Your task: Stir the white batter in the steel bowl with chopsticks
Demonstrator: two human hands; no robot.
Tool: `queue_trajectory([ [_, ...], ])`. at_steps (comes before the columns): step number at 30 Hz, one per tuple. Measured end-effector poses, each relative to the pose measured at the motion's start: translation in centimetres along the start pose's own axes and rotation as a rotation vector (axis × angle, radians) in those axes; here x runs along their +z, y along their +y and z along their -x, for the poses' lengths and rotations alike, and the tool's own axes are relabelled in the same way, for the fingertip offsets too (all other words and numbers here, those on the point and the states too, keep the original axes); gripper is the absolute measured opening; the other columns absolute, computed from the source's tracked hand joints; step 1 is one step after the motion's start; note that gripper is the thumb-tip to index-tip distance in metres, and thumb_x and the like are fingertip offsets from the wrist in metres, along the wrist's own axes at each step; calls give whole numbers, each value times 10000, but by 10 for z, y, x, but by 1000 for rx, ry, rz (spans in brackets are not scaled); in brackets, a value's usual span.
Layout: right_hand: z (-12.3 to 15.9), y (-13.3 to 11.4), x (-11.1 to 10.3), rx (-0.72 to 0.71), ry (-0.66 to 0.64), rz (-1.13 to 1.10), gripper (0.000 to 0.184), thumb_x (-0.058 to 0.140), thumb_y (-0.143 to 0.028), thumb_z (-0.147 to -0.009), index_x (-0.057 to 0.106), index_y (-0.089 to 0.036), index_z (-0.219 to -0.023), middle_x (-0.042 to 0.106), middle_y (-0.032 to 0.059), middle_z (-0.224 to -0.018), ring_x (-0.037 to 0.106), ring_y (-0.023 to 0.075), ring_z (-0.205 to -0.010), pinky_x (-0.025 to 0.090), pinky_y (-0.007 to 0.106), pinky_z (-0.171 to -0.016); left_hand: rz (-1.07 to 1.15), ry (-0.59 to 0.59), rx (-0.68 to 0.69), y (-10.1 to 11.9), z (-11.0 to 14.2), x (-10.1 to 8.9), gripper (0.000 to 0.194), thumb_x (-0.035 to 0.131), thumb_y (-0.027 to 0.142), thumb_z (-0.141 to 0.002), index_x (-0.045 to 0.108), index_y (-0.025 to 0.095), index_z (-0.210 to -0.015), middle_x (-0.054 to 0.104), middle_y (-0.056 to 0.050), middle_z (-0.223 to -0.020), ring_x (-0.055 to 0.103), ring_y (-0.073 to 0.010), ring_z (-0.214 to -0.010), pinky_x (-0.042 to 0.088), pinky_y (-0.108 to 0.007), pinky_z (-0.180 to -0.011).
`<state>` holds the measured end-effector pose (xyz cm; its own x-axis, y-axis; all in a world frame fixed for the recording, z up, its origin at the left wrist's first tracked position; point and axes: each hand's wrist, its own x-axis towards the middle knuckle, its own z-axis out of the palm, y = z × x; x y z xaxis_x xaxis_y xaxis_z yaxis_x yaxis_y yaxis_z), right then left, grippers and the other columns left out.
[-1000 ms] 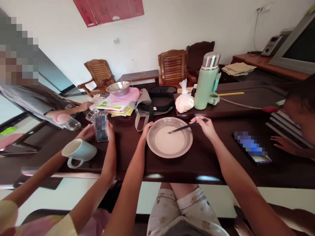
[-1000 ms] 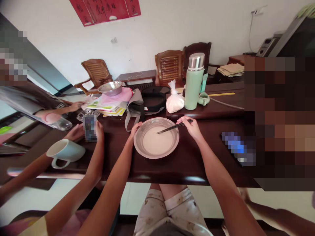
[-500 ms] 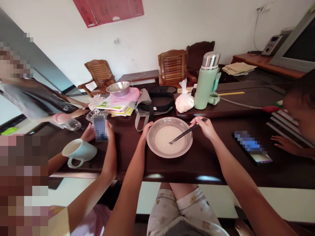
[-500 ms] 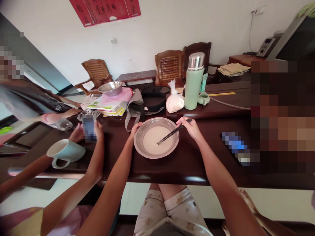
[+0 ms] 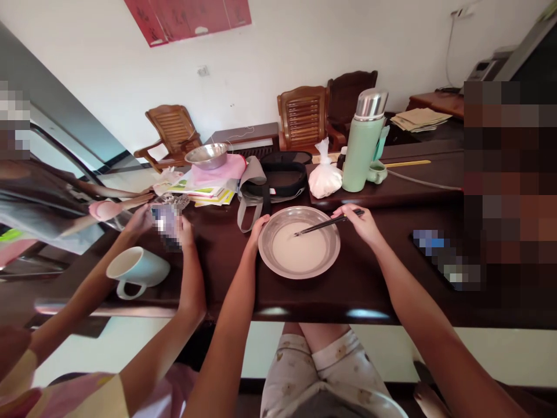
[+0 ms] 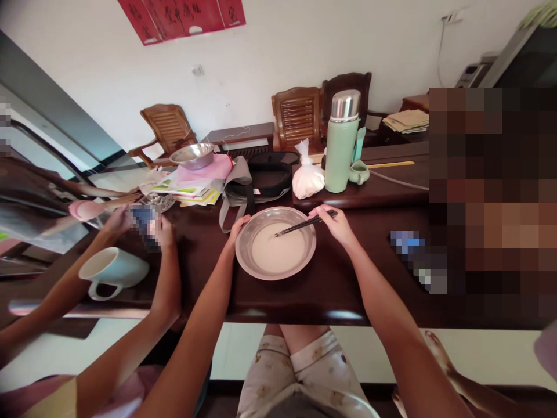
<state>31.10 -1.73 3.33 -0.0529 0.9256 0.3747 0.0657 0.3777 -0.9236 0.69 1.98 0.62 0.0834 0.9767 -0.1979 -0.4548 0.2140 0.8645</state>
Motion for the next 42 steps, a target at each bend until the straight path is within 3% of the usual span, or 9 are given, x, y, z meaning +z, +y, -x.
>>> queue_trajectory([
  [3, 0, 1, -2, 16, 48, -18, 402, 550, -563, -824, 685, -197, -725, 706, 40, -665, 673, 193, -645, 517, 319, -682, -8, -9, -3, -1, -1, -1, 330, 649, 217, -681, 349, 173, -553, 377, 60, -485, 364, -56, -416, 283, -192, -442],
  [7, 0, -1, 0, 2, -70, 9, 382, 546, -551, -833, 705, -207, -787, 725, 42, -737, 683, 203, -740, 510, 330, -762, -14, -22, -1, -2, -2, -3, 311, 645, 235, -680, 363, 174, -563, 400, 53, -494, 387, -66, -430, 295, -196, -451],
  [12, 0, -2, -1, -7, 56, 12, 414, 541, -574, -824, 687, -201, -719, 711, 51, -713, 678, 206, -711, 507, 322, -678, 3, -53, 45, -3, -3, -5, 335, 651, 217, -653, 336, 172, -545, 351, 61, -488, 347, -47, -416, 266, -187, -430],
  [17, 1, -3, 1, -15, -91, 25, 380, 539, -541, -842, 703, -207, -768, 726, 45, -771, 676, 206, -776, 503, 331, -782, 8, -68, 39, -3, -4, -5, 319, 660, 225, -633, 357, 171, -550, 387, 55, -491, 376, -53, -425, 291, -183, -433],
  [22, 0, 0, -4, -13, 57, 13, 392, 543, -543, -838, 693, -198, -732, 712, 47, -703, 666, 193, -687, 496, 308, -678, 13, -46, 32, -2, -2, -3, 327, 668, 222, -615, 352, 172, -547, 385, 61, -480, 370, -51, -413, 288, -178, -426],
  [27, 0, 0, 0, 9, -91, -15, 379, 541, -532, -846, 706, -194, -804, 721, 41, -720, 678, 193, -718, 502, 312, -740, -6, -32, 17, -1, -1, -1, 331, 655, 226, -628, 342, 172, -535, 370, 65, -466, 361, -50, -399, 274, -181, -421],
  [34, -1, -1, -2, 13, 57, -50, 393, 569, -533, -826, 660, -195, -646, 670, 23, -612, 652, 173, -593, 499, 300, -651, -10, -16, 18, -1, -2, -1, 320, 649, 228, -651, 348, 174, -556, 387, 61, -493, 373, -58, -423, 287, -190, -445],
  [38, -1, 0, -2, -9, -45, -27, 356, 553, -525, -842, 693, -204, -779, 711, 33, -707, 679, 192, -702, 499, 311, -715, -35, -45, 41, -2, -4, -4, 337, 654, 233, -642, 336, 173, -548, 345, 67, -489, 328, -46, -412, 249, -188, -430],
  [42, -3, 2, -10, -35, 82, -11, 336, 549, -515, -849, 690, -210, -825, 696, 19, -647, 664, 180, -638, 483, 295, -650, -44, -65, 57, -3, -6, -8, 330, 657, 248, -638, 346, 172, -554, 347, 65, -500, 331, -48, -421, 254, -187, -431],
])
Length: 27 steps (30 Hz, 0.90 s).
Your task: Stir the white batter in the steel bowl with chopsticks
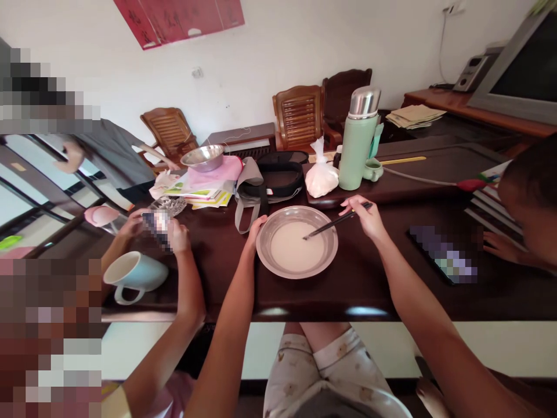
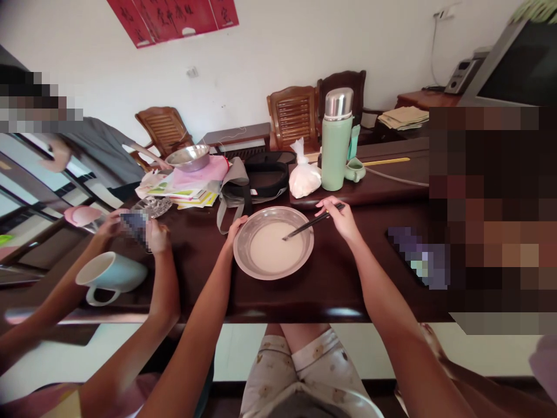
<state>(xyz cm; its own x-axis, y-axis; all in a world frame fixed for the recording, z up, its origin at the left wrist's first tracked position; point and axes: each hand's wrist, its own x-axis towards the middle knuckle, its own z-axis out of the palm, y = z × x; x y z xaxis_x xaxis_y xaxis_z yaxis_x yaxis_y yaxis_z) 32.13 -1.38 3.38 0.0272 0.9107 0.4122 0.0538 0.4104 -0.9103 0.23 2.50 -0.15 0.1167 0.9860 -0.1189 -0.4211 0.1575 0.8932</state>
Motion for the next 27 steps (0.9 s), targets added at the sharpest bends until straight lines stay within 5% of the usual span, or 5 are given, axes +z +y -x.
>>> queue_trajectory([
  [6, 4, -2, 9, 6, -172, 4, 316, 541, -488, -865, 695, -214, -891, 727, 32, -759, 683, 194, -768, 491, 319, -769, 8, 17, -21, 1, 1, 2, 323, 650, 236, -656, 350, 172, -554, 360, 61, -500, 350, -52, -423, 267, -188, -435],
  [12, 2, -4, 2, 12, -12, 21, 328, 537, -507, -858, 678, -211, -843, 690, 17, -651, 654, 167, -625, 437, 256, -544, 28, 33, -19, 1, 1, 3, 316, 650, 216, -659, 356, 170, -549, 366, 60, -496, 357, -52, -420, 273, -184, -436],
  [16, 4, -5, 7, 33, -159, 10, 324, 531, -499, -865, 686, -216, -898, 715, 29, -715, 668, 176, -694, 476, 272, -617, 19, 19, -22, 0, 2, 2, 321, 649, 230, -658, 353, 173, -548, 364, 60, -493, 353, -53, -416, 271, -186, -431],
  [22, 3, -5, 6, 17, -52, 18, 331, 541, -508, -855, 681, -208, -869, 696, 29, -674, 662, 174, -651, 441, 256, -543, 38, 43, -50, 1, 3, 5, 314, 649, 230, -676, 367, 173, -550, 397, 56, -481, 391, -63, -414, 304, -190, -438],
  [27, 4, -5, 8, 21, -175, 38, 332, 540, -501, -859, 687, -217, -947, 725, 38, -770, 684, 193, -771, 497, 292, -685, 34, 43, -70, 2, 3, 5, 299, 644, 235, -678, 381, 171, -552, 417, 55, -484, 406, -65, -421, 310, -190, -444],
])
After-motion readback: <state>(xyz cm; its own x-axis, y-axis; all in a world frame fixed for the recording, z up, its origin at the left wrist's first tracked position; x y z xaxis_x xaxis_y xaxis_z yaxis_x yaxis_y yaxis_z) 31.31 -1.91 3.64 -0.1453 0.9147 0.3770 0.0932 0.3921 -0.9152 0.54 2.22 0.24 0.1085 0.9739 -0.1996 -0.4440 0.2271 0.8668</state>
